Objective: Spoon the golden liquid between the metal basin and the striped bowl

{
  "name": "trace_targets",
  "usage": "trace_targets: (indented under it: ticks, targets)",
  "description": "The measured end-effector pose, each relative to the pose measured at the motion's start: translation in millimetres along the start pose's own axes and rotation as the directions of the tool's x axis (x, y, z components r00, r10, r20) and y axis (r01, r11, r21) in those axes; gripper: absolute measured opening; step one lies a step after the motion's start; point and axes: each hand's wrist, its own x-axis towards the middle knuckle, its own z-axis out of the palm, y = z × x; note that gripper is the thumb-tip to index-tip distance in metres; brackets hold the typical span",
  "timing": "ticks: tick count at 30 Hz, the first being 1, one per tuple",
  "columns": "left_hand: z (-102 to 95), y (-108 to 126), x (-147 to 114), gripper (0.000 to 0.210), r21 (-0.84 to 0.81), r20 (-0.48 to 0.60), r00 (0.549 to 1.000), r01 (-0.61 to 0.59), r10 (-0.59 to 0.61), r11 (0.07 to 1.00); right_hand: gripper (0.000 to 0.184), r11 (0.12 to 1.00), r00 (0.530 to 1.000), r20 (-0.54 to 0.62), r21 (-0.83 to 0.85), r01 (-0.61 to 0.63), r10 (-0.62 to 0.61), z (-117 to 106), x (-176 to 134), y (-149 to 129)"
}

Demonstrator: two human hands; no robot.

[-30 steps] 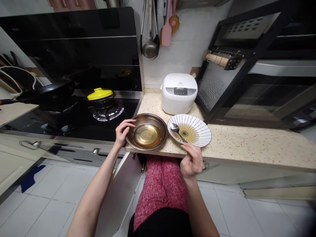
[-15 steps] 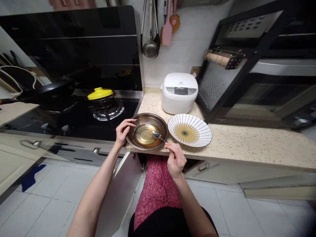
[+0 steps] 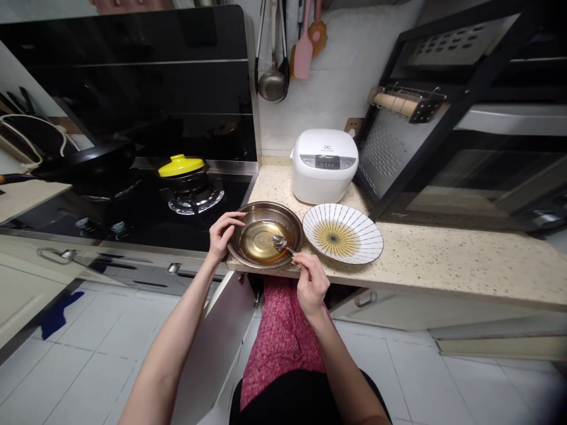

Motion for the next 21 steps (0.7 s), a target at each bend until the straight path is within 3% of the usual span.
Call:
trace_targets:
  ticks: [15,21]
  targets:
    - [0.0,0.9,0.1,0.035,-0.003,0.002,1.0,-0.002,0.002,1.0,0.026,0.998,0.999,-0.001,0.038,-0.053,0.053,2.8,-2.2,1.0]
    - [0.2,-0.1,0.2,0.035,-0.005,0.002,1.0,-0.003,0.003,1.0,0.023,0.986,0.986,-0.052,0.055,-0.156,0.159,5.6,-3.1,-2.0]
